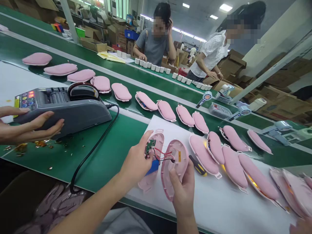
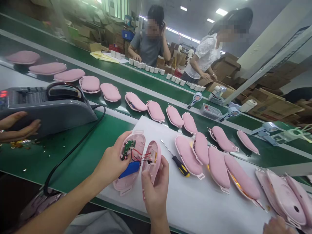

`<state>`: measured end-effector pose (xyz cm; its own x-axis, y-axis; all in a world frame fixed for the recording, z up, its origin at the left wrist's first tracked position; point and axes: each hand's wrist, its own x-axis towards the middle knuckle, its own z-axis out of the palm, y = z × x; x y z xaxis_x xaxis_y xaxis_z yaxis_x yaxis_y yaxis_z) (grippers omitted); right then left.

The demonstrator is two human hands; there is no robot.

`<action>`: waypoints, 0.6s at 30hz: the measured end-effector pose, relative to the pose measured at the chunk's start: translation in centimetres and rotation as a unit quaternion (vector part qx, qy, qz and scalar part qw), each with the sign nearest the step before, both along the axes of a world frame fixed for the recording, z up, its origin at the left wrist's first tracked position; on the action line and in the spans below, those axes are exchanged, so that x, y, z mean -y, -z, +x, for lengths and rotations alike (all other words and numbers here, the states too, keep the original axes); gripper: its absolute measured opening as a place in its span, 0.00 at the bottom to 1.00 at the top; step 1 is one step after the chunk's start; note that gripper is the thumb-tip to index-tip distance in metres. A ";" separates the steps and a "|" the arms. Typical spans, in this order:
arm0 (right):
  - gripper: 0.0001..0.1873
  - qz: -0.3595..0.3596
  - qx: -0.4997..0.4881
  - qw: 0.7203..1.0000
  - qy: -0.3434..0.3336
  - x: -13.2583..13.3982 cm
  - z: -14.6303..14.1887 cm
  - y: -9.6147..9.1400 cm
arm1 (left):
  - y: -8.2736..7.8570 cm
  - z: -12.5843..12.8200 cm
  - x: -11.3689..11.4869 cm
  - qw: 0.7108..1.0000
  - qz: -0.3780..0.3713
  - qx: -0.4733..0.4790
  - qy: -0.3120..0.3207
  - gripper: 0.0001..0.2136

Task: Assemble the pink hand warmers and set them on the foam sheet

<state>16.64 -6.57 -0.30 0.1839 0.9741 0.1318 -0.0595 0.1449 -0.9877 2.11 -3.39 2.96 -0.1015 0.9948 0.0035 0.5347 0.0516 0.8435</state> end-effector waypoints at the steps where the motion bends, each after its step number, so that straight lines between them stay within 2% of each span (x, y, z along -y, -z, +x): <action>1: 0.25 0.008 0.004 1.000 -0.002 -0.1 0.0 -0.1 | -0.2 0.1 0.0 1.000 -0.002 -0.006 0.003 0.28; 5: 0.18 0.040 0.034 0.998 -0.017 -0.6 -0.6 -0.4 | -0.3 0.4 0.2 0.999 0.040 -0.006 0.030 0.27; 10: 0.18 0.065 0.044 0.997 -0.011 -0.7 -1.5 -0.1 | 0.4 0.4 0.1 0.993 0.100 0.011 0.058 0.25; 13: 0.19 0.066 0.034 0.997 -0.017 -0.9 -1.7 0.1 | 0.7 0.0 -0.1 0.989 0.122 0.007 0.081 0.28; 16: 0.21 0.063 0.045 0.997 -0.029 -0.8 -1.6 0.2 | 1.0 -0.3 -0.3 0.982 0.149 -0.052 0.107 0.30; 18: 0.23 0.062 0.066 0.996 -0.013 -0.6 -1.4 0.3 | 1.1 -0.3 -0.3 0.978 0.147 -0.110 0.095 0.29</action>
<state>15.20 -6.02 -0.55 0.1310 0.9529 0.2734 0.0647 0.2669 -0.9615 1.86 -3.11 1.87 0.1212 0.9486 0.2924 0.6817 -0.2937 0.6701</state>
